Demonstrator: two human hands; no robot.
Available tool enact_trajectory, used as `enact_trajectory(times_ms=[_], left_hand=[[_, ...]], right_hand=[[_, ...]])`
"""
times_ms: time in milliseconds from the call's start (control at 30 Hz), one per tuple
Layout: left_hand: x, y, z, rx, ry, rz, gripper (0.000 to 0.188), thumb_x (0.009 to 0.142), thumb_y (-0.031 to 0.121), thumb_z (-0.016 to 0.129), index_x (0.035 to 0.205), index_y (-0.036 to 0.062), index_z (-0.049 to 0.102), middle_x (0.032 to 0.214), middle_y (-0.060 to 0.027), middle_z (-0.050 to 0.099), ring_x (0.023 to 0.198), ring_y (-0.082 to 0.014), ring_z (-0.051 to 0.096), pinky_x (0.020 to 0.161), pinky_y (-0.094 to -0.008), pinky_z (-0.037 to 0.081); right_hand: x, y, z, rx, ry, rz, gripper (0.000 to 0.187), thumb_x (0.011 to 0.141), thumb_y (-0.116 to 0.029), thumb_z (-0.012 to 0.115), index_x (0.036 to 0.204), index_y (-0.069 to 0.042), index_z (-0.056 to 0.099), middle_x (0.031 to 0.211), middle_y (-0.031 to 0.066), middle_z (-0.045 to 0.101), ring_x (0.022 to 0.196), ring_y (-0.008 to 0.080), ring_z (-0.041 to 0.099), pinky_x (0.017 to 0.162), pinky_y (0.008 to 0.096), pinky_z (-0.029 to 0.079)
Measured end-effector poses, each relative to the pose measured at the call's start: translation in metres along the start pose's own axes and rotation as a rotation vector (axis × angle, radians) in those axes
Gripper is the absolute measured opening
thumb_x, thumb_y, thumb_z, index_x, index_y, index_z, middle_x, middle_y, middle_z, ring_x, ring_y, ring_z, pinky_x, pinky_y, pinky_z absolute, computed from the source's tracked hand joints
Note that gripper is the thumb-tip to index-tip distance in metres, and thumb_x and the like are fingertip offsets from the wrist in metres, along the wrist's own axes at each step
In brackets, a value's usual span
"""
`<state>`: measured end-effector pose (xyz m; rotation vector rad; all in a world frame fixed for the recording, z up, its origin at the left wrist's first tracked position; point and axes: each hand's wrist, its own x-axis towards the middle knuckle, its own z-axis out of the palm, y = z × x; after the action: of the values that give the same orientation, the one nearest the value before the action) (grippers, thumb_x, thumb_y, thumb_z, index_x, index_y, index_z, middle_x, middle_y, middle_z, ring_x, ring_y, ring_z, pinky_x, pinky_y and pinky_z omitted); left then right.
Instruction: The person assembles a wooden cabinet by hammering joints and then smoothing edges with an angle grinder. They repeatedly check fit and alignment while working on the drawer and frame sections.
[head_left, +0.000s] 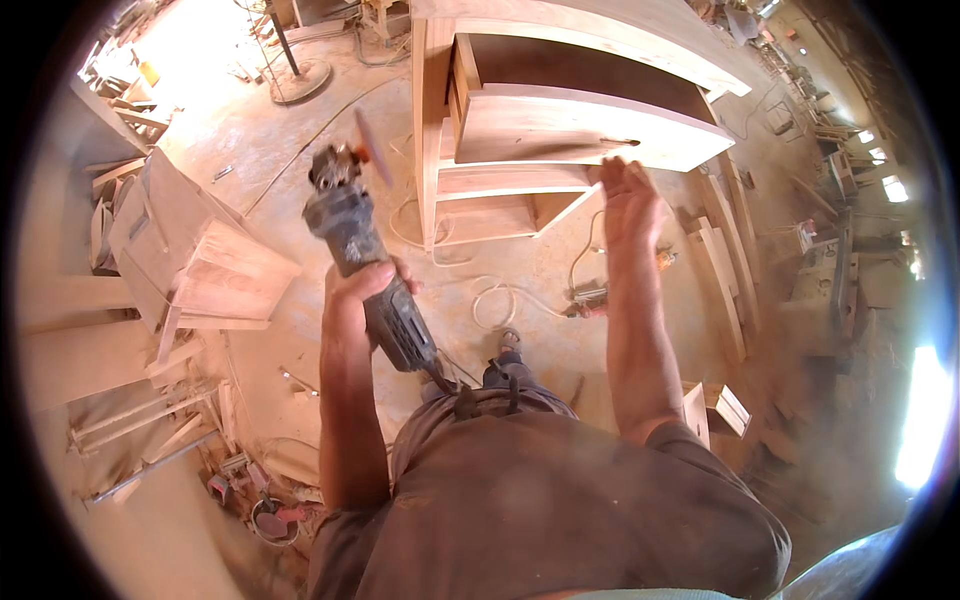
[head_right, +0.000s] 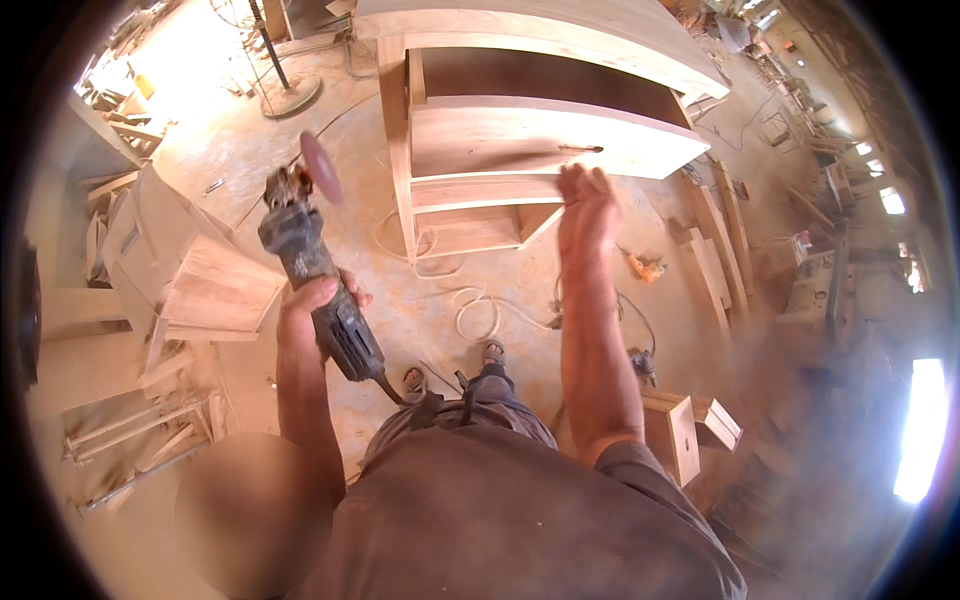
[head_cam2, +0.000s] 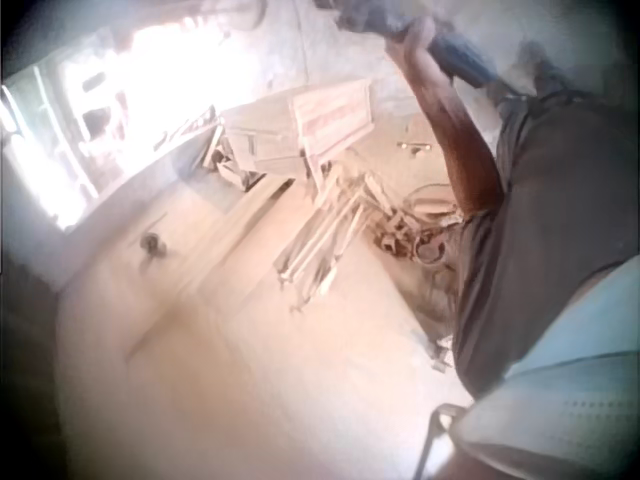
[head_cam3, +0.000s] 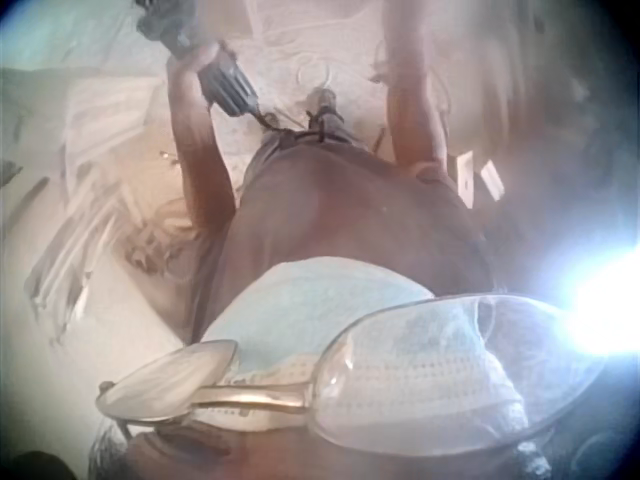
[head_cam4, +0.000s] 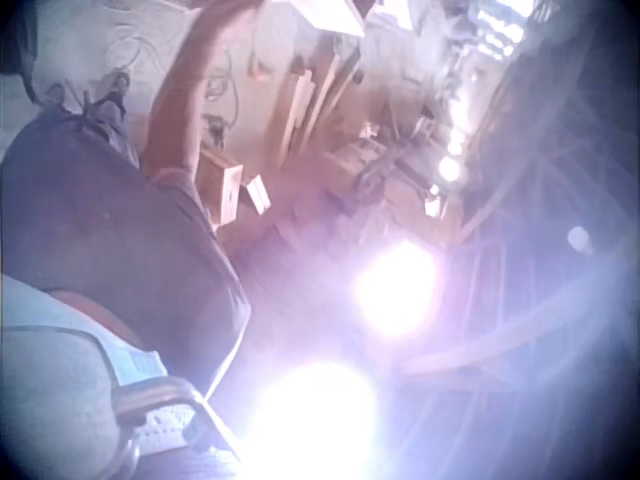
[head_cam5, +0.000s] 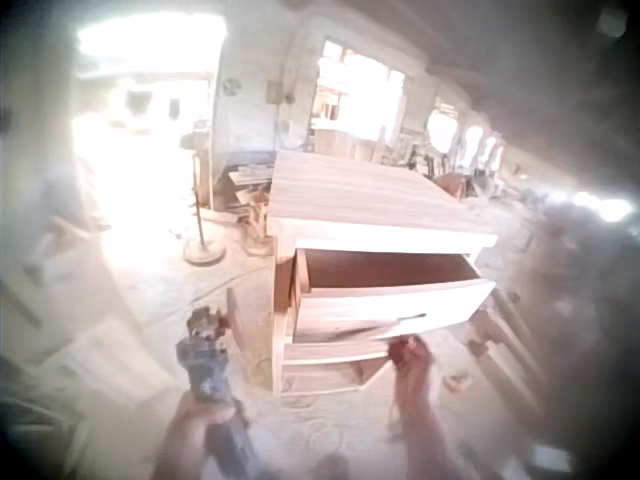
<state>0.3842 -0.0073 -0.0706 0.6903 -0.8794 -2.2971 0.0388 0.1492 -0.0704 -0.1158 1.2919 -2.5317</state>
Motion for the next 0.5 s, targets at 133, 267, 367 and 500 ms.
enact_trajectory(times_ms=[133,267,367,500], left_hand=[[-0.011,-0.029,-0.025,0.031,0.113,0.018,0.036,0.084,0.014,0.061,0.116,0.0027,0.052,0.088,-0.0145,0.06,0.078,-0.0314,0.063,0.082,-0.0485,0.053],[-0.025,-0.042,-0.017,0.023,0.252,0.112,0.03,0.08,0.017,0.062,0.101,-0.0043,0.06,0.085,-0.0145,0.065,0.078,-0.0292,0.067,0.08,-0.0444,0.056],[-0.033,-0.049,-0.005,0.022,0.307,0.153,0.037,0.081,0.016,0.062,0.111,-0.0027,0.055,0.087,-0.0139,0.065,0.081,-0.0288,0.067,0.083,-0.0442,0.056],[-0.033,-0.065,0.012,-0.025,0.352,0.203,0.041,0.083,0.016,0.064,0.118,-0.0004,0.051,0.088,-0.0132,0.064,0.082,-0.0285,0.066,0.084,-0.0434,0.055]], right_hand=[[0.022,-0.032,0.026,0.065,-0.011,0.047,0.051,0.1,-0.001,0.045,0.146,0.016,0.028,0.146,0.0284,0.04,0.134,0.0394,0.047,0.111,0.0445,0.043],[0.031,-0.03,0.032,0.073,-0.092,0.006,0.029,0.099,-0.001,0.047,0.124,0.012,0.053,0.121,0.0172,0.056,0.119,0.0297,0.055,0.11,0.0419,0.044],[0.057,-0.02,0.03,0.189,-0.213,0.07,0.018,0.098,-0.001,0.048,0.111,0.007,0.058,0.11,0.0122,0.058,0.111,0.0247,0.055,0.109,0.0422,0.044],[0.105,-0.005,0.041,0.208,-0.269,0.106,0.032,0.099,-0.003,0.049,0.126,0.013,0.049,0.121,0.0172,0.052,0.121,0.0332,0.052,0.113,0.0447,0.04]])
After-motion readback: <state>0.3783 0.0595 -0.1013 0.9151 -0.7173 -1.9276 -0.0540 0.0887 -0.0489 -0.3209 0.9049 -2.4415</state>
